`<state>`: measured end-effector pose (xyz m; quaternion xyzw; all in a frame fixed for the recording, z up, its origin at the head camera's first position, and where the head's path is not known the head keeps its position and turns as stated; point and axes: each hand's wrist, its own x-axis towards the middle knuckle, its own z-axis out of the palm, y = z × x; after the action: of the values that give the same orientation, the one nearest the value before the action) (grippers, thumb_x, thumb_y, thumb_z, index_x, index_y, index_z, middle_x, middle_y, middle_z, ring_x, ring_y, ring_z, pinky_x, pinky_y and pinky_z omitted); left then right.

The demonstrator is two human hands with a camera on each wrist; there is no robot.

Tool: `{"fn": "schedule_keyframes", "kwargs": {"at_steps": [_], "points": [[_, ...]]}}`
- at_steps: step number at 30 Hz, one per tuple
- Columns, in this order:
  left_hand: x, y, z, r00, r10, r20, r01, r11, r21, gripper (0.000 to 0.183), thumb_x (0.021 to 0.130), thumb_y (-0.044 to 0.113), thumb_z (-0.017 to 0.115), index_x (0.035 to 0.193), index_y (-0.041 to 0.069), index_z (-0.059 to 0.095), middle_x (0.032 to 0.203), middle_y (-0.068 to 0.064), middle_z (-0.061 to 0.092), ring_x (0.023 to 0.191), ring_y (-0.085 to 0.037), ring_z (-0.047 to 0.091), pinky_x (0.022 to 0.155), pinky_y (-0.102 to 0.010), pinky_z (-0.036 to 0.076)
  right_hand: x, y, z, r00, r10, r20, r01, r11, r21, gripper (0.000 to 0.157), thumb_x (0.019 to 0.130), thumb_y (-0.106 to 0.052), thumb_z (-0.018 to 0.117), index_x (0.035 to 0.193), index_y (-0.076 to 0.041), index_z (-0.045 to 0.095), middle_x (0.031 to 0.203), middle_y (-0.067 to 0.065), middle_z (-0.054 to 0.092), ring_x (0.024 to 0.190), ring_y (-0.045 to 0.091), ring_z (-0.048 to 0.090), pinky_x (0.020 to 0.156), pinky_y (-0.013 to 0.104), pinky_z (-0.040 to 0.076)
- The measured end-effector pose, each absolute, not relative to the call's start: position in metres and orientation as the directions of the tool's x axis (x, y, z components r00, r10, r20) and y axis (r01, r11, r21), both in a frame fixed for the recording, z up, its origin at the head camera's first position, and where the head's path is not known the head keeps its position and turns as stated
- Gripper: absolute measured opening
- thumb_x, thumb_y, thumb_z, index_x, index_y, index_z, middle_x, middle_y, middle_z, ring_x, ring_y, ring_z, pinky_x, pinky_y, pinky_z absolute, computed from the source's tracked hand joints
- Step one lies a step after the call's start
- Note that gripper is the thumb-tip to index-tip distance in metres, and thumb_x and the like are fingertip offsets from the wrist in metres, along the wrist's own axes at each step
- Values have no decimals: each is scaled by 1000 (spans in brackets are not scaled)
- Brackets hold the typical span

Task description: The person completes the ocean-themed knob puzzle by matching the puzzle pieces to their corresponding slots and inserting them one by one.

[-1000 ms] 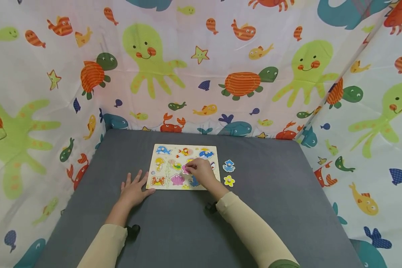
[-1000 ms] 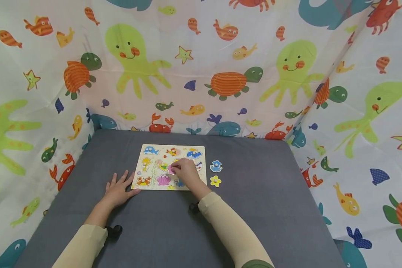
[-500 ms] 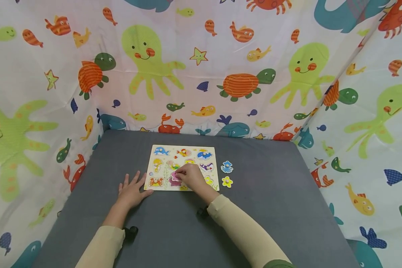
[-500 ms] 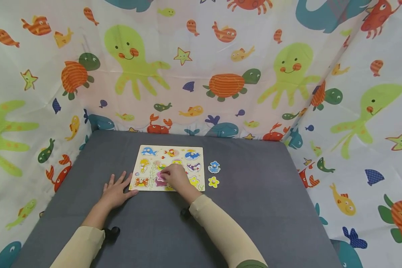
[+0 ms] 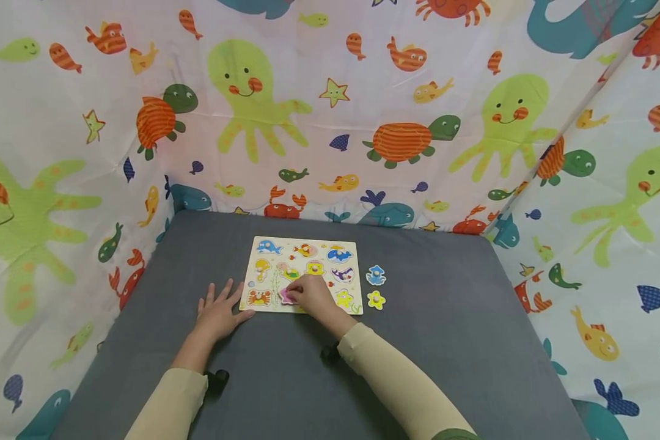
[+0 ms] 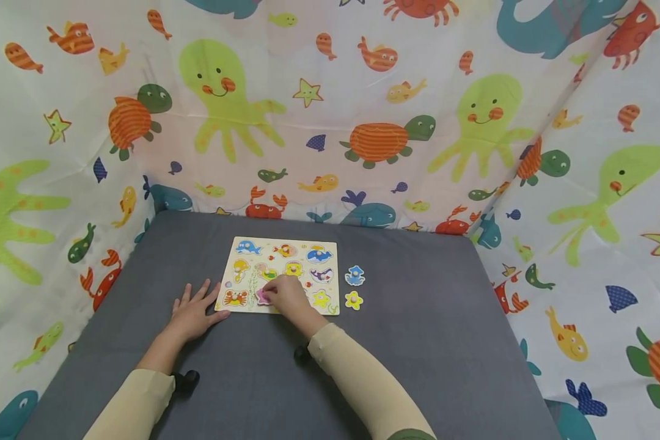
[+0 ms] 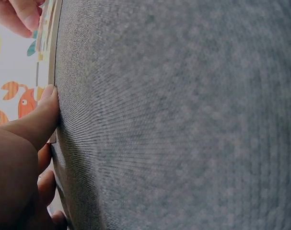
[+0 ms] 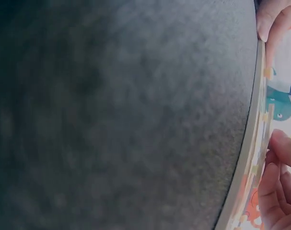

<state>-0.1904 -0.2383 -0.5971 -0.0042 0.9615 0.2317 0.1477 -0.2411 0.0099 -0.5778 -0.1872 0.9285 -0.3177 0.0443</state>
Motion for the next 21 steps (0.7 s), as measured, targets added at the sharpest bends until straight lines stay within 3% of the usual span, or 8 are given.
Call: {"fn": "schedule_keyframes", "kwargs": {"at_steps": [9,21], "points": [[-192,-239,-596,-954,68,-290,-73,890,449,90,95,53,65,162,14,20,170,-17,7,152,-52,-13,117,-74,-3,-243,11,-581,-932,-363,11,-298,746,-596,12,93,-21,75,101,-15,83,98,-3,77,86,6,64,77,22,54],[-190,-237,-592,-954,71,-293,-72,889,451,88,96,50,65,162,14,20,170,-17,7,152,-52,-12,117,-74,-3,-244,7,-581,-927,-374,-38,-273,739,-616,10,92,-20,76,99,-14,81,91,-5,74,75,7,57,67,18,48]]}}
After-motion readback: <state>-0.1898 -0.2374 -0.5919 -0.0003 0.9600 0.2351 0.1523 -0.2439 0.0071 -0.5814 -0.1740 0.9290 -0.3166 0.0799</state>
